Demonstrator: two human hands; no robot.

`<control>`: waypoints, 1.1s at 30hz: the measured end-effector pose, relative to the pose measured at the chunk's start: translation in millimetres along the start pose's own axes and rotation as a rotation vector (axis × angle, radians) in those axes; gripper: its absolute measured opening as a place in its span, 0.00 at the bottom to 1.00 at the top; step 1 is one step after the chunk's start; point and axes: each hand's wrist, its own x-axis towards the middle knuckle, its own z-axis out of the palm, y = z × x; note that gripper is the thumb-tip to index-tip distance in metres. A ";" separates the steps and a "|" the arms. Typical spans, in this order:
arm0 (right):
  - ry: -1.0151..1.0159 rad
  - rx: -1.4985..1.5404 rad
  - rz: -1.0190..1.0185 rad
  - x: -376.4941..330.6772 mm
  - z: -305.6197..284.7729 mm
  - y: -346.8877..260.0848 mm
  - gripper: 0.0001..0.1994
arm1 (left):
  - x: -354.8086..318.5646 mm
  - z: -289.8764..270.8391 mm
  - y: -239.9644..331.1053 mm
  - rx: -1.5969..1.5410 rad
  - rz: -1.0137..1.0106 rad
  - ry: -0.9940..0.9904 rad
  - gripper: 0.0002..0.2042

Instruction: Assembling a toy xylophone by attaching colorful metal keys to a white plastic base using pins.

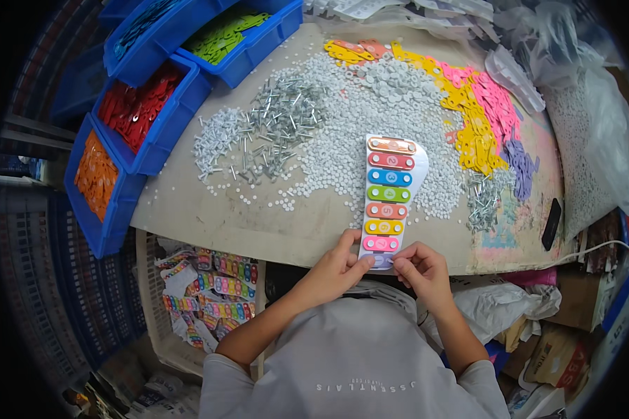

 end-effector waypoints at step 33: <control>-0.196 -1.075 -0.816 -16.3 82.6 -43.3 0.11 | -58.2 -7.7 -16.1 -0.055 0.726 0.506 0.34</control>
